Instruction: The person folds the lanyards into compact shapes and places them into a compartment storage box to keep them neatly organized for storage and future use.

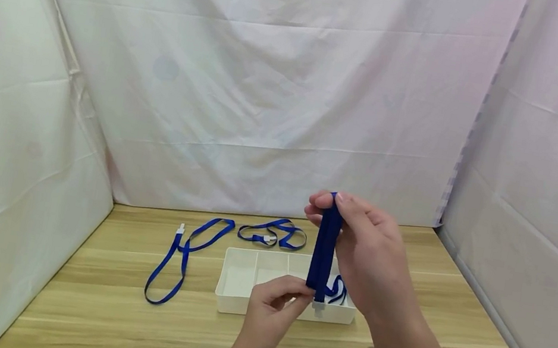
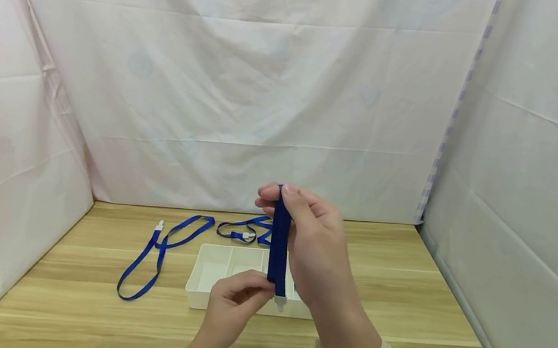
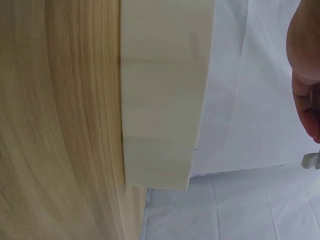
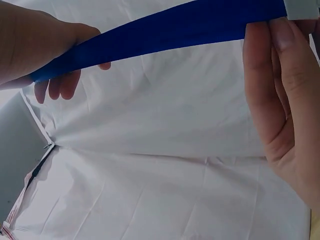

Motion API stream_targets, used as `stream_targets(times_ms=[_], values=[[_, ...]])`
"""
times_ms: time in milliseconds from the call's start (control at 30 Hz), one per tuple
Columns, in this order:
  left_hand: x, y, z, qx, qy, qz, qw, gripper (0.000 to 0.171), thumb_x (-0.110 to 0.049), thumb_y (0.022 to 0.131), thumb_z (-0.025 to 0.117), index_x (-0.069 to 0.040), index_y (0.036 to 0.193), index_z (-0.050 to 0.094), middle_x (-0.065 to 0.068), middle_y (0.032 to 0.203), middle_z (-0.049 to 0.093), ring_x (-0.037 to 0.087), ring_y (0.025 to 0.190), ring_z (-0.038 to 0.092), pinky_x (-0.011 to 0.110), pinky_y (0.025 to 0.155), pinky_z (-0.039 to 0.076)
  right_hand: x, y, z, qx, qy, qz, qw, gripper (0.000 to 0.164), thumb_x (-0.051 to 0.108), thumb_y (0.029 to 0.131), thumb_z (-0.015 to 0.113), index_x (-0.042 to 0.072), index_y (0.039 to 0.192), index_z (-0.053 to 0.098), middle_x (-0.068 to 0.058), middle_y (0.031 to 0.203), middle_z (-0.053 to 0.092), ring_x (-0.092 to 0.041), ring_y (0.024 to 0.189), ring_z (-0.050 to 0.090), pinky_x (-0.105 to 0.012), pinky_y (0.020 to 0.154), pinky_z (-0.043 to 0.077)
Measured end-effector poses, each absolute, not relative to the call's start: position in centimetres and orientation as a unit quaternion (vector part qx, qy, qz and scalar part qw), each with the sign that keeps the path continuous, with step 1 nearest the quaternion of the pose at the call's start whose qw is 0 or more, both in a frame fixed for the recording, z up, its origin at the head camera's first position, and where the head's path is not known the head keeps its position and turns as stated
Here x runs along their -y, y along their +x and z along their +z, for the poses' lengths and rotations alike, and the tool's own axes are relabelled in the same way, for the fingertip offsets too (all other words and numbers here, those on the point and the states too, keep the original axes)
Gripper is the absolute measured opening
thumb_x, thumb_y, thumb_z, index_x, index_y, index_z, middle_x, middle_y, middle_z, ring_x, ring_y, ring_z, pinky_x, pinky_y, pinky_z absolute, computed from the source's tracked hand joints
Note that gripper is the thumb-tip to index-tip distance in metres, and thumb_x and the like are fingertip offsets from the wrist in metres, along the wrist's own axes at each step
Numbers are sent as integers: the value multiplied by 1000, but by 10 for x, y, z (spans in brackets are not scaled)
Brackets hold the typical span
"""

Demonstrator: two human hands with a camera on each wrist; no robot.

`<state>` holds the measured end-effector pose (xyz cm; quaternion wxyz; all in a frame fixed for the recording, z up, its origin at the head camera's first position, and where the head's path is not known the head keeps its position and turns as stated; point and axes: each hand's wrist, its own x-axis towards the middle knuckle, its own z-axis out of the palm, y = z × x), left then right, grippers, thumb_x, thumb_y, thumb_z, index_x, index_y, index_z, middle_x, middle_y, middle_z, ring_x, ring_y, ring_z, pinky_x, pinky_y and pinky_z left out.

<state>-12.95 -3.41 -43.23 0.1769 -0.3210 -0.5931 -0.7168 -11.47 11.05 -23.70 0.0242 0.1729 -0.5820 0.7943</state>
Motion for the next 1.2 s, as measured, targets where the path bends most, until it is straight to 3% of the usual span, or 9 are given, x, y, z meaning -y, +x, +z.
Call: stream_targets(times_ms=[167,367,533,733,933,1200], values=[[35,-131,-435,592,-335,-709,184,13,11,98,65,10,107,75,31,103,76,8,104,75,32,94,64,-110,-117,-236,585,169,792,28,33,22,114,50,13,97,76,-6,112,75,-29,115,69,-37,112,53],[35,-130,-437,613,-355,-675,206,12,6,96,73,2,107,78,22,100,78,14,93,75,33,82,67,-109,-121,-235,587,162,793,28,34,22,114,49,13,96,76,-6,112,75,-30,115,69,-37,112,54],[33,-131,-437,621,-358,-659,226,13,6,93,77,2,105,78,18,98,79,14,92,75,34,78,67,-109,-122,-234,585,155,796,25,35,21,115,49,13,94,76,-6,111,75,-29,114,70,-37,112,54],[33,-130,-436,618,-349,-670,217,13,7,92,77,0,103,78,19,93,78,12,89,74,32,78,67,-108,-123,-233,581,149,800,19,35,21,114,50,13,93,77,-4,110,75,-27,113,71,-37,111,54],[33,-125,-434,616,-327,-694,180,11,4,96,75,4,106,76,25,94,77,7,90,72,32,84,66,-109,-122,-232,583,148,799,21,34,21,115,49,13,96,76,-6,114,72,-26,113,70,-35,111,54],[33,-119,-427,629,-242,-734,86,17,-4,96,77,6,109,75,31,105,76,4,96,74,27,91,64,-111,-122,-230,580,150,801,26,35,21,115,48,13,97,77,-4,113,72,-26,112,70,-35,110,55]])
